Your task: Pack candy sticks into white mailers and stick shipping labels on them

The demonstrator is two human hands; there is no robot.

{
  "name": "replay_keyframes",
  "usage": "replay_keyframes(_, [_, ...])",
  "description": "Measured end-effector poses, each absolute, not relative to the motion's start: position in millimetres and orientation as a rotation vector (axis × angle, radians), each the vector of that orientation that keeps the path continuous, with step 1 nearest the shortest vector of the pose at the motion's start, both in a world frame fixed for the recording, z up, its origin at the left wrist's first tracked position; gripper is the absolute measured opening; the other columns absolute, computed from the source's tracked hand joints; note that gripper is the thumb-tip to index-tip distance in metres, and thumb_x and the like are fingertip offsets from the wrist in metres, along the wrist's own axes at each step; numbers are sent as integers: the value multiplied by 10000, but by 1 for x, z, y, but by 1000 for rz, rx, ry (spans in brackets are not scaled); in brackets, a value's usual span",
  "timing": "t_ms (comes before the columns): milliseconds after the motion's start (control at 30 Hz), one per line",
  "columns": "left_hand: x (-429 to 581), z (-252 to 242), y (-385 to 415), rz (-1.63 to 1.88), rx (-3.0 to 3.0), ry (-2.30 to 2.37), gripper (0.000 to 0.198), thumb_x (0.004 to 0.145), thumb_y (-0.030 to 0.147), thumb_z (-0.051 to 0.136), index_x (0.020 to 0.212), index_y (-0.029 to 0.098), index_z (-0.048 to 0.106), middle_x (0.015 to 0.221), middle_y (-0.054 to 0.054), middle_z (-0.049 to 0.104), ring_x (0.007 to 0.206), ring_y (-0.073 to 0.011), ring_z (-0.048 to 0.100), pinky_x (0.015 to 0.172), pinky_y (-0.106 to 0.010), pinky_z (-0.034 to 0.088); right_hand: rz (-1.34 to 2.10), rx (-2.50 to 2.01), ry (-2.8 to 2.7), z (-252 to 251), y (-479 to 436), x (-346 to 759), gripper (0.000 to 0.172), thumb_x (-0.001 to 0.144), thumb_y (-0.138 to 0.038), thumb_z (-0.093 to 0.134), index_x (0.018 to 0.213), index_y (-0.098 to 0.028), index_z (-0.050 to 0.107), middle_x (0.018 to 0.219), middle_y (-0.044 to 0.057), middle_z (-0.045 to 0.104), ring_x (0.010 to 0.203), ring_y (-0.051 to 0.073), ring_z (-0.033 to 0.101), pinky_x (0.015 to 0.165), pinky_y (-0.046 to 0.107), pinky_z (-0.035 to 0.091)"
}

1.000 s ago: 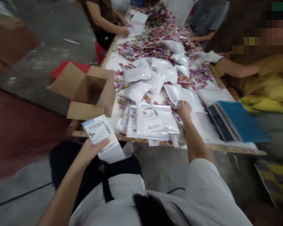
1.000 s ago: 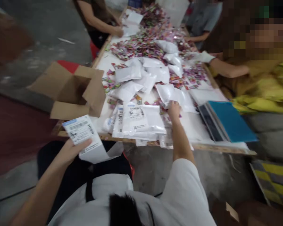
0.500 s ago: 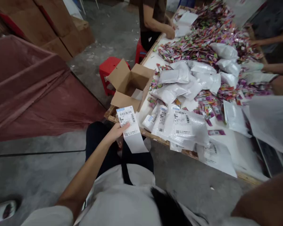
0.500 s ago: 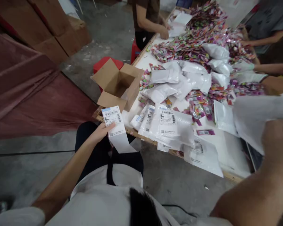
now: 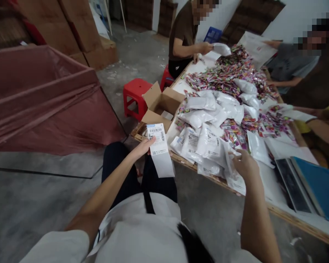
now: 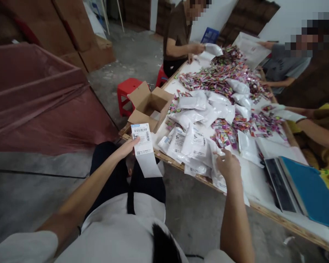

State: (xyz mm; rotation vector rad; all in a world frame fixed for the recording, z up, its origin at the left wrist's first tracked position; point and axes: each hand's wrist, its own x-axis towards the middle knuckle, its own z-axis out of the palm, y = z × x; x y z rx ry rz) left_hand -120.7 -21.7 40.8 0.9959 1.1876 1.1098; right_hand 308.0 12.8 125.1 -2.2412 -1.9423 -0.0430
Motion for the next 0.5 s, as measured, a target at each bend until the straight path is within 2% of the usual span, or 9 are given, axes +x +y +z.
replay_keyframes(67, [-120, 40, -23, 1113, 998, 1168, 679, 669, 850, 616, 559, 181, 662, 443, -63, 567, 365, -133, 469, 360, -254, 333, -87, -2163, -1846, 139, 2, 302, 406, 878, -423, 553, 1145, -140, 667, 908, 174, 694, 839, 306, 652, 747, 409, 468])
replay_keyframes(133, [-121, 38, -25, 1106, 999, 1152, 671, 700, 830, 610, 586, 172, 668, 450, -69, 575, 371, -136, 477, 371, -258, 340, -44, -1974, -1793, 151, -13, 279, 440, 855, -475, 576, 1129, -147, 678, 856, 131, 673, 726, 261, 624, 708, 390, 474])
replay_keyframes(233, [-121, 35, -27, 1084, 1003, 1126, 662, 741, 807, 597, 611, 161, 666, 460, -68, 583, 377, -132, 478, 375, -255, 339, 303, -1606, -1899, 151, -36, 220, 446, 860, -483, 567, 1175, -178, 644, 794, 59, 647, 647, 196, 591, 648, 330, 484])
replay_keyframes(300, [-122, 34, -27, 1072, 1011, 1107, 674, 745, 814, 585, 602, 158, 648, 459, -62, 579, 372, -127, 469, 362, -252, 325, 579, -1429, -1984, 135, -44, 172, 481, 850, -448, 595, 1253, -185, 587, 873, 63, 667, 692, 186, 614, 657, 314, 501])
replay_keyframes(400, [-125, 33, -28, 1081, 1018, 1090, 698, 732, 836, 576, 591, 155, 623, 453, -51, 561, 363, -119, 450, 344, -250, 307, 899, -1299, -2010, 93, -43, 111, 681, 791, -363, 665, 1398, -159, 433, 994, 94, 669, 715, 185, 625, 656, 321, 510])
replay_keyframes(500, [-129, 31, -29, 1107, 1012, 1084, 700, 736, 838, 571, 597, 153, 615, 461, -45, 554, 368, -114, 442, 345, -253, 308, 1076, -1190, -1944, 55, -35, 76, 657, 802, -281, 626, 1400, -159, 384, 832, 25, 630, 662, 172, 586, 623, 305, 483])
